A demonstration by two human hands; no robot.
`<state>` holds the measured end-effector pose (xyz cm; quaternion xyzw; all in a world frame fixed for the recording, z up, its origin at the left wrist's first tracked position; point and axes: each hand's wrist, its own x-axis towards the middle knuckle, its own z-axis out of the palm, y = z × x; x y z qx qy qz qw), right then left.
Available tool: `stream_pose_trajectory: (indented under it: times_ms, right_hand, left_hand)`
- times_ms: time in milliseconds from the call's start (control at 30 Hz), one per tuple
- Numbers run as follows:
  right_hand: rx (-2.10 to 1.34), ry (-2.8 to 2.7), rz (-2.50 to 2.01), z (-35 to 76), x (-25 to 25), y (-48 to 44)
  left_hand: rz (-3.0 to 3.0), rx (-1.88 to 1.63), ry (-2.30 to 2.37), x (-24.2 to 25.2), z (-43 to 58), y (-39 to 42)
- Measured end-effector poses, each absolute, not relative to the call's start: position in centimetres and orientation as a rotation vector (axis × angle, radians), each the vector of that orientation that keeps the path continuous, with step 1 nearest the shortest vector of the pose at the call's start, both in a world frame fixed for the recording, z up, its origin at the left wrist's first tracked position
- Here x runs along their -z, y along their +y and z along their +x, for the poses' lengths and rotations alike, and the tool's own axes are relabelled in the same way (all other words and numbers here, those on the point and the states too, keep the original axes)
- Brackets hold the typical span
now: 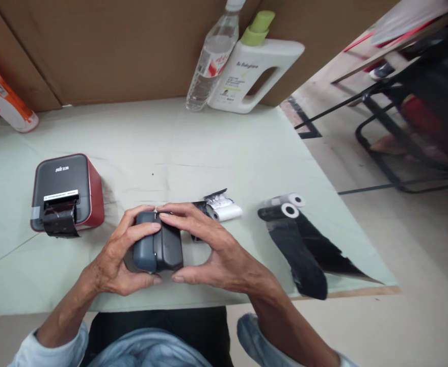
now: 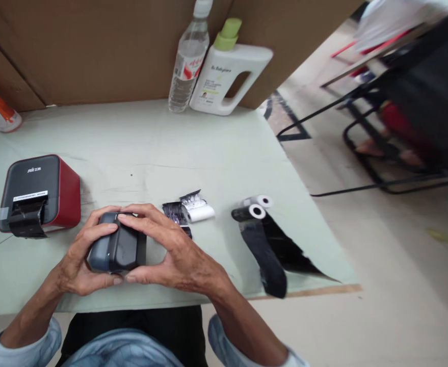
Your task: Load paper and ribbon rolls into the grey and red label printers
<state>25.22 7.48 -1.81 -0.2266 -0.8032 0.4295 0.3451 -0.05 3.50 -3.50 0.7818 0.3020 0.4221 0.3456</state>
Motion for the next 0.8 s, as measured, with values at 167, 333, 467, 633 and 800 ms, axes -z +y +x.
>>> stream_pose_trajectory:
  times_ms: [167,333,467,633,800]
  right_hand:
    - [-1.078,-2.081,-0.596,25.07,1.82,7.59]
    - [-1.044,-2.080,-0.587,24.98,1.77,7.46]
    - [-1.005,-2.094,-0.599,25.02,1.68,7.37]
    - [-0.995,-2.110,-0.595,25.05,1.64,7.40]
    - [-0.995,-2.110,-0.583,25.06,1.72,7.43]
  left_hand:
    - [1.994,-1.090,0.767,3.48,0.01,3.44]
    - [2.000,-1.116,0.781,3.41,0.10,3.29]
    - [2.005,-1.128,0.799,3.44,0.15,3.30]
    - [2.017,-1.141,0.820,3.51,0.18,3.36]
    - [2.023,-1.137,0.838,3.39,0.23,3.31]
